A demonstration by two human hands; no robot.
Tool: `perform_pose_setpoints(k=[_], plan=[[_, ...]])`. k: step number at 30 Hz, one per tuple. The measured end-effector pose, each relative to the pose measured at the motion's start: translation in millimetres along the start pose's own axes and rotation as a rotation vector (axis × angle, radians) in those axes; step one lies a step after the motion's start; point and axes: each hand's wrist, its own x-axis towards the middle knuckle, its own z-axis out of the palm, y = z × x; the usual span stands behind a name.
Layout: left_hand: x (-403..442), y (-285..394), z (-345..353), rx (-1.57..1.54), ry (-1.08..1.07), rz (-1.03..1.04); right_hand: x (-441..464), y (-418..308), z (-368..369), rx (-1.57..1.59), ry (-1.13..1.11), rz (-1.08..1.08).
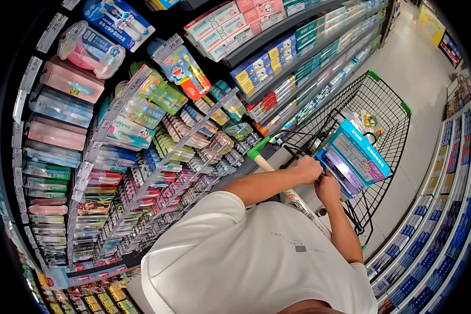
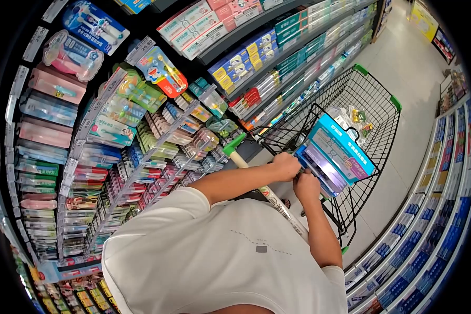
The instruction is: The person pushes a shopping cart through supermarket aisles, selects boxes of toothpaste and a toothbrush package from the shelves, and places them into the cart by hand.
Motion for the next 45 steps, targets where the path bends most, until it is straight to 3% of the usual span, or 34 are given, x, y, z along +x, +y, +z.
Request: perform_pose_setpoints(k=[18,45], plan=[[7.1,0.6,8.6,-0.001,-0.025,-0.026,-1.2,5.4,3.3,0.003,0.111,-0.099],[14.5,-1.2,-2.9,-0.018,-0.019,0.011,6.4,6.9,-4.7,-0.074,0.080,-0.045]])
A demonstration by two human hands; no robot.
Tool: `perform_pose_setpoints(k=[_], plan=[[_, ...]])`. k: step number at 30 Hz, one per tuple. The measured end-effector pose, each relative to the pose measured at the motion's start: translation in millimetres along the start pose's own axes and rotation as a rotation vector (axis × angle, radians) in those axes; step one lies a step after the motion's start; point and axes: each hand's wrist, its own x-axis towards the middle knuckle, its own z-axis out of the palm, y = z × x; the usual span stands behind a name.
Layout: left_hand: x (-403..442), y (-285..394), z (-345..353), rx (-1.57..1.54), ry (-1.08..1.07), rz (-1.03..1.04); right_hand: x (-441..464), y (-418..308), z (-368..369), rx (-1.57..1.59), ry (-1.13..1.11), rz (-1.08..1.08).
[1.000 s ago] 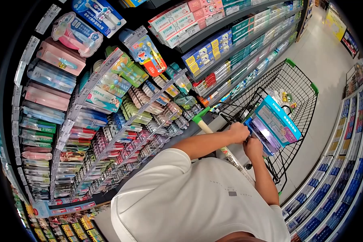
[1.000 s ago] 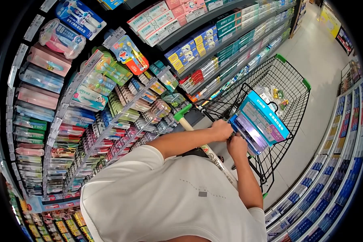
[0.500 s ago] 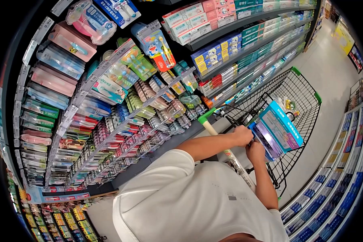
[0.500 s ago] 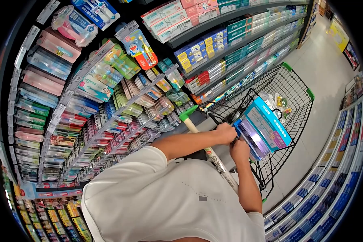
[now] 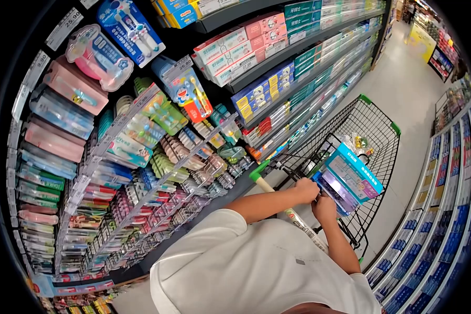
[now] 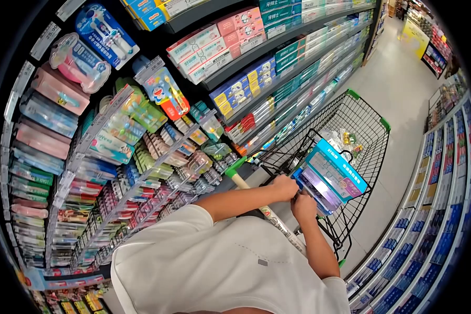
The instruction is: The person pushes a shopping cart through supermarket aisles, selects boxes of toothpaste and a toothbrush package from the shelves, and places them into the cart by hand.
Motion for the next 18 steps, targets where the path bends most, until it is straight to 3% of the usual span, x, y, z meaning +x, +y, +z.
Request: perform_pose_setpoints(k=[9,18], plan=[[17.4,-17.9,-16.6,-0.002,0.020,0.074,20.8,7.1,2.5,-0.052,0.105,0.024],[35.2,-22.9,-29.6,0.016,-0.033,0.098,34.6,13.3,-5.9,-0.033,0.048,0.048]])
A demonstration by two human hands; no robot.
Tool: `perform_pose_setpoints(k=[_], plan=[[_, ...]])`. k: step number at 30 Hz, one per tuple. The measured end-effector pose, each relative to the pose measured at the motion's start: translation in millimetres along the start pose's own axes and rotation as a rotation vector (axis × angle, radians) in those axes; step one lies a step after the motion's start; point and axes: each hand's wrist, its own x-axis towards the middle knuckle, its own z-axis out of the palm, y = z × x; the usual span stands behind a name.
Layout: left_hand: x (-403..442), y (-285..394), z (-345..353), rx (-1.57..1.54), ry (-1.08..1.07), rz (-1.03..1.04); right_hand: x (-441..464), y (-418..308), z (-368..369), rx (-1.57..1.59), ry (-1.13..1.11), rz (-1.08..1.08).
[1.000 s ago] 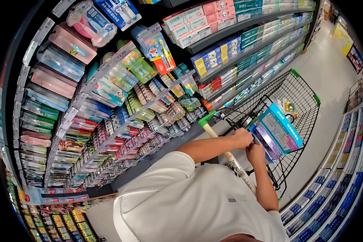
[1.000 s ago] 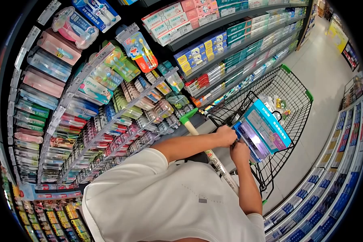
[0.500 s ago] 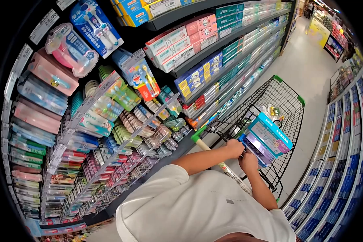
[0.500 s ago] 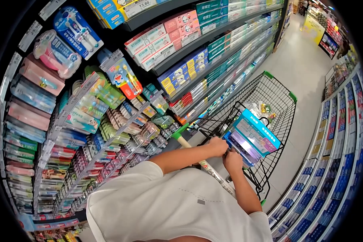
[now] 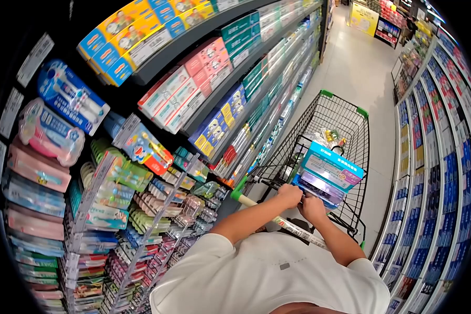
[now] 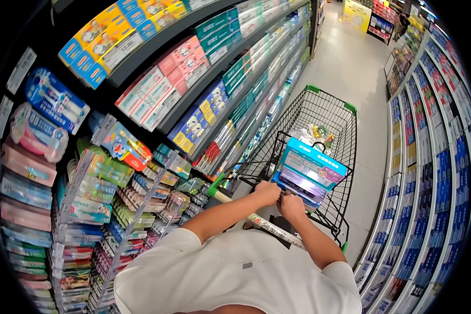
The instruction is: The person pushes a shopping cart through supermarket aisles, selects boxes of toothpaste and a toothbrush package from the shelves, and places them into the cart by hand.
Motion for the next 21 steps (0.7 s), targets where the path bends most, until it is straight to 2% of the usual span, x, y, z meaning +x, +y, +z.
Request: perform_pose_setpoints(k=[5,7,10,21], plan=[[14.3,1.5,-2.3,-0.007,-0.014,-0.023,8.5,16.4,3.8,-0.007,-0.007,-0.010],[18.3,3.9,-11.0,-0.040,0.062,-0.042,13.3,22.1,-0.3,0.013,-0.005,0.000],[35.7,7.0,-14.8,-0.073,0.067,-0.087,21.8,32.1,-12.5,0.029,0.019,-0.021],[113.6,22.7,-26.8,-0.086,0.029,-0.129,56.4,102.4,-40.4,0.123,-0.015,-0.027]])
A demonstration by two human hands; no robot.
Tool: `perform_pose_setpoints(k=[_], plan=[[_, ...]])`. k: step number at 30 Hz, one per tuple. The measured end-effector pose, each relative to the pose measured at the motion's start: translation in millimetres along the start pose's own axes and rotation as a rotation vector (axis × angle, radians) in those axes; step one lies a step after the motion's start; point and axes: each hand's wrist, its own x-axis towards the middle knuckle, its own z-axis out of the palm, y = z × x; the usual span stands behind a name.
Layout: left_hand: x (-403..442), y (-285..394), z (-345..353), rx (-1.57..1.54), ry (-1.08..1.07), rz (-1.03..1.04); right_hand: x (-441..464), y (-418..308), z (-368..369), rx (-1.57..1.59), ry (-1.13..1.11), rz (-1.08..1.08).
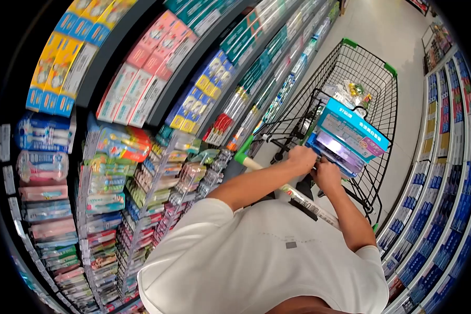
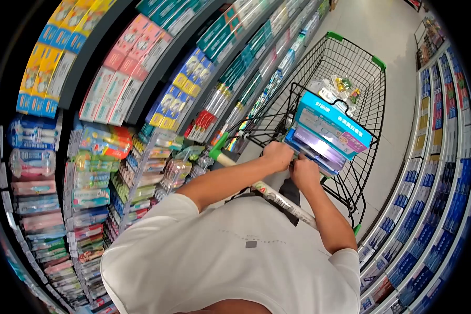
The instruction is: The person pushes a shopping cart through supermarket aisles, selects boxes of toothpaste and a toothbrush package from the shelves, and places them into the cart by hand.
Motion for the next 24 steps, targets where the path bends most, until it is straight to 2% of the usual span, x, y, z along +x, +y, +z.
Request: perform_pose_setpoints(k=[14,24], plan=[[75.9,40.5,-46.8,0.051,-0.004,-0.028,33.6,82.9,-29.3,-0.023,-0.026,0.025],[128.2,44.7,-67.7,0.031,-0.023,-0.057,69.7,113.2,-66.2,0.014,-0.081,0.046]])
